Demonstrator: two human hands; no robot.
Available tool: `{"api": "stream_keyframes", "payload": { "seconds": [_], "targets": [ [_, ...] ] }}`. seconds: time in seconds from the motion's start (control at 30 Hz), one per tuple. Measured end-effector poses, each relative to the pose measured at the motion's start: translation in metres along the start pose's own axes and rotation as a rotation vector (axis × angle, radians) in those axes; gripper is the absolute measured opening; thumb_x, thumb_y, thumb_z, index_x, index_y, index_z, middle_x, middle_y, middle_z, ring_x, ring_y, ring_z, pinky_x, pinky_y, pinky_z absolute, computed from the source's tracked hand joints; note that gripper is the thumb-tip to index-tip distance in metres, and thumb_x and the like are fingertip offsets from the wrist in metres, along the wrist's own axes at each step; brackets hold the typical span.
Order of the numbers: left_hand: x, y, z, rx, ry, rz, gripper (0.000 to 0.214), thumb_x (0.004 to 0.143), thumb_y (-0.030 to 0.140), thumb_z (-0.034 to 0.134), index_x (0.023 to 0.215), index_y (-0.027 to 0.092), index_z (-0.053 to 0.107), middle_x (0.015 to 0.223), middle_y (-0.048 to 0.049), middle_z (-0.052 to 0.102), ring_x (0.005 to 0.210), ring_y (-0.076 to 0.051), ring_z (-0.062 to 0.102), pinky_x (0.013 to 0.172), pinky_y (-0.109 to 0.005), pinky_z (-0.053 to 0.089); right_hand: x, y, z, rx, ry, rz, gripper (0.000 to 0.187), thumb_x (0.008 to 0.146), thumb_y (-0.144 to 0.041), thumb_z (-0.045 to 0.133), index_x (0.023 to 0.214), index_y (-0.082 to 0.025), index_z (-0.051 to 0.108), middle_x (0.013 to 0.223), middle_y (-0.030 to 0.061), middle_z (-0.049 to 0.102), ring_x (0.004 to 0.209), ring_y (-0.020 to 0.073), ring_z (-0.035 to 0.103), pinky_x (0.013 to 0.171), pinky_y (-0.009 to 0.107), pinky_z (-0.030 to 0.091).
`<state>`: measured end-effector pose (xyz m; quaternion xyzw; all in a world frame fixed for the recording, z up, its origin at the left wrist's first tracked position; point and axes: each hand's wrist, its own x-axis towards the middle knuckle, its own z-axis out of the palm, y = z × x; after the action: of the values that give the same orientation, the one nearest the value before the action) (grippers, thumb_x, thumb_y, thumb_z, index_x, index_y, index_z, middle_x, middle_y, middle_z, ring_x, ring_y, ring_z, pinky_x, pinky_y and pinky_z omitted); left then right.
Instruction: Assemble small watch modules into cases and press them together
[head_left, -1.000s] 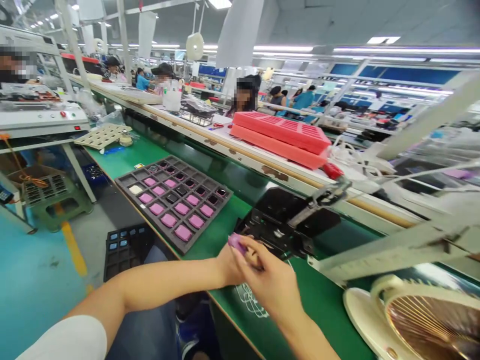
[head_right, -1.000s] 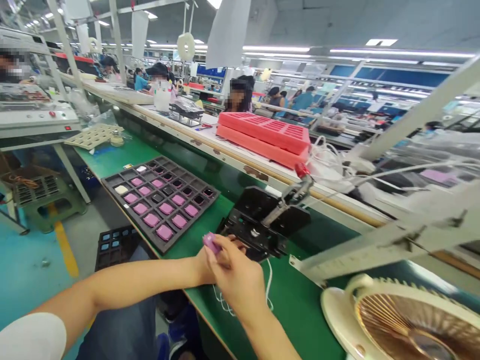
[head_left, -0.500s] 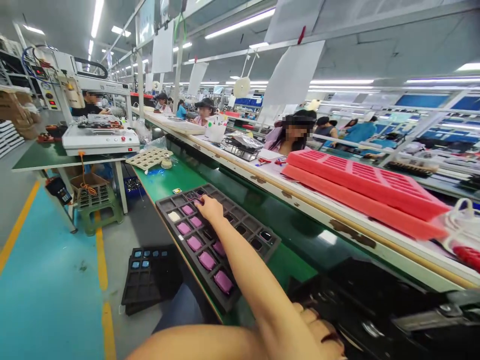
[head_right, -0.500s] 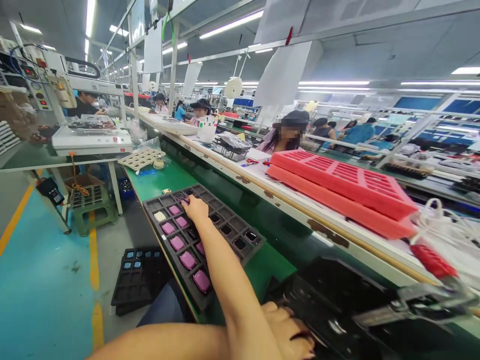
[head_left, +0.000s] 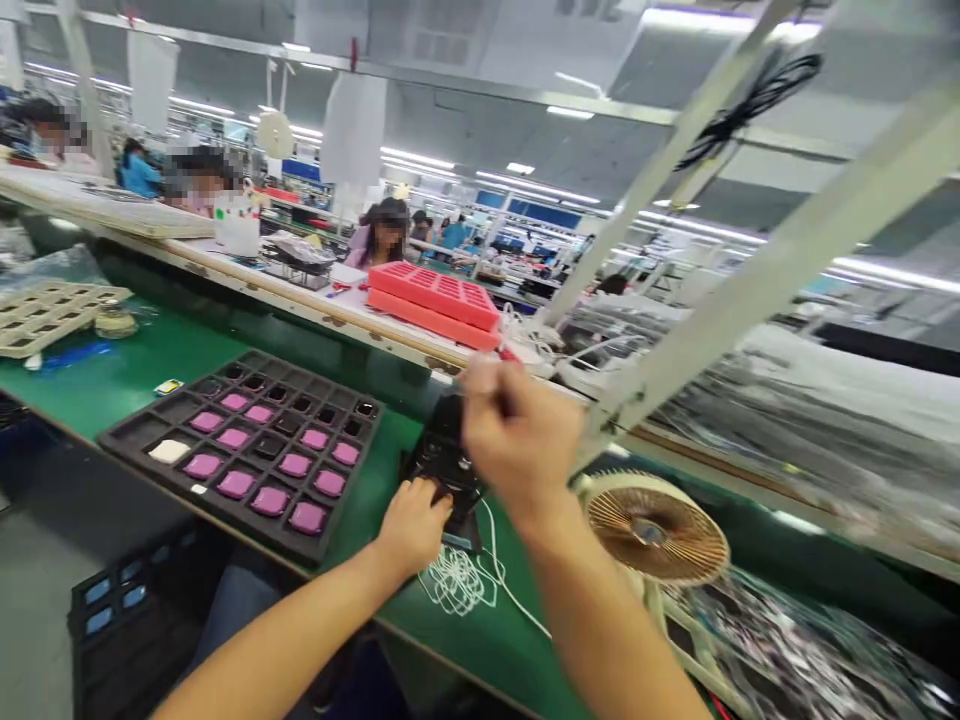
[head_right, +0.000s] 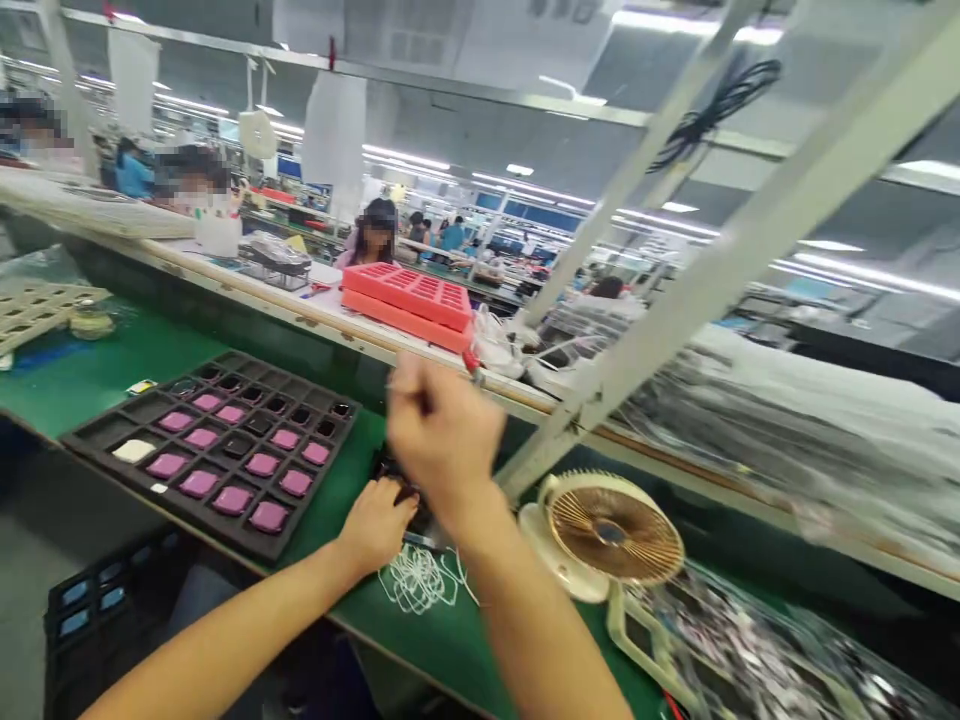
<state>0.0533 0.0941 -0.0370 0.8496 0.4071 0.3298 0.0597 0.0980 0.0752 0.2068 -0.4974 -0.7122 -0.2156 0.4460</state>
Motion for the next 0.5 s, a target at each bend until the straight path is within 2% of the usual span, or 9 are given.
{"api": "stream_keyframes", "payload": {
  "seconds": [0.03,0.07,0.1,0.17,0.23,0.3,0.37,0.43,0.5],
  "targets": [
    [0.000,-0.001,0.000,-0.009,0.006,0.007,0.027,0.104,0.030,0.066,0.129,0.018,0.069,0.128,-0.0116,0.070,0.114,-0.028,0.068,0.097,-0.050,0.060,0.010,0.024,-0.019,-0.082,0.154,0.058,0.048,0.110,-0.049,0.045,0.075,-0.023,0.066,0.064,0.0044,0.064,0.061,0.0195,0.058,0.063,0.032,0.040],
    [-0.002,-0.002,-0.001,-0.015,0.014,0.007,0.026,0.105,0.026,0.062,0.128,0.018,0.070,0.127,-0.0129,0.070,0.116,-0.029,0.068,0.098,-0.051,0.060,0.022,0.049,-0.031,-0.143,0.212,0.129,0.045,0.108,-0.049,0.049,0.076,-0.022,0.068,0.066,0.0058,0.065,0.065,0.0218,0.060,0.066,0.033,0.042],
    [-0.005,-0.003,-0.003,-0.021,0.025,0.001,0.027,0.106,0.022,0.058,0.128,0.018,0.071,0.128,-0.0145,0.070,0.118,-0.030,0.067,0.099,-0.052,0.059,0.035,0.072,-0.036,-0.162,0.174,0.208,0.044,0.107,-0.048,0.051,0.078,-0.021,0.069,0.069,0.0073,0.066,0.069,0.0240,0.062,0.069,0.035,0.045],
    [-0.016,-0.004,-0.008,-0.036,0.050,-0.015,0.030,0.107,0.020,0.052,0.129,0.018,0.073,0.134,-0.0168,0.068,0.124,-0.031,0.065,0.103,-0.053,0.059,0.056,0.110,-0.030,-0.079,-0.093,0.355,0.047,0.105,-0.051,0.053,0.077,-0.018,0.071,0.068,0.0089,0.066,0.069,0.0254,0.063,0.072,0.037,0.049],
    [-0.031,-0.003,-0.015,-0.050,0.078,-0.033,0.032,0.107,0.019,0.051,0.130,0.019,0.073,0.139,-0.0160,0.067,0.131,-0.031,0.064,0.108,-0.052,0.058,0.067,0.132,-0.014,0.053,-0.349,0.415,0.050,0.101,-0.056,0.059,0.076,-0.015,0.073,0.060,0.0064,0.062,0.062,0.0228,0.060,0.068,0.035,0.050],
    [-0.050,-0.002,-0.024,-0.062,0.110,-0.052,0.032,0.107,0.019,0.052,0.129,0.020,0.074,0.141,-0.0147,0.067,0.134,-0.031,0.063,0.111,-0.052,0.058,0.065,0.138,-0.001,0.150,-0.441,0.398,0.048,0.098,-0.057,0.064,0.089,-0.012,0.077,0.059,0.0034,0.061,0.059,0.0204,0.060,0.065,0.033,0.051],
    [-0.073,0.000,-0.035,-0.073,0.134,-0.069,0.031,0.106,0.019,0.054,0.129,0.022,0.074,0.140,-0.0132,0.069,0.134,-0.030,0.064,0.111,-0.052,0.058,0.047,0.134,0.002,0.229,-0.365,0.324,0.048,0.099,-0.051,0.063,0.121,-0.010,0.073,0.074,0.0044,0.069,0.068,0.0204,0.065,0.068,0.031,0.053],
    [-0.097,0.001,-0.051,-0.099,0.156,-0.074,0.031,0.106,0.020,0.055,0.130,0.024,0.074,0.139,-0.0117,0.070,0.134,-0.029,0.064,0.113,-0.051,0.058,0.017,0.125,-0.002,0.299,-0.205,0.191,0.059,0.101,-0.044,0.062,0.150,-0.013,0.055,0.099,0.0079,0.075,0.082,0.0205,0.069,0.073,0.032,0.056],
    [-0.120,0.001,-0.069,-0.149,0.186,-0.074,0.032,0.106,0.019,0.056,0.132,0.025,0.072,0.138,-0.0108,0.071,0.134,-0.028,0.064,0.114,-0.050,0.057,-0.021,0.116,-0.009,0.354,-0.046,0.053,0.062,0.102,-0.040,0.064,0.157,-0.019,0.045,0.113,0.0096,0.075,0.087,0.0194,0.070,0.070,0.029,0.057]
  ]
}}
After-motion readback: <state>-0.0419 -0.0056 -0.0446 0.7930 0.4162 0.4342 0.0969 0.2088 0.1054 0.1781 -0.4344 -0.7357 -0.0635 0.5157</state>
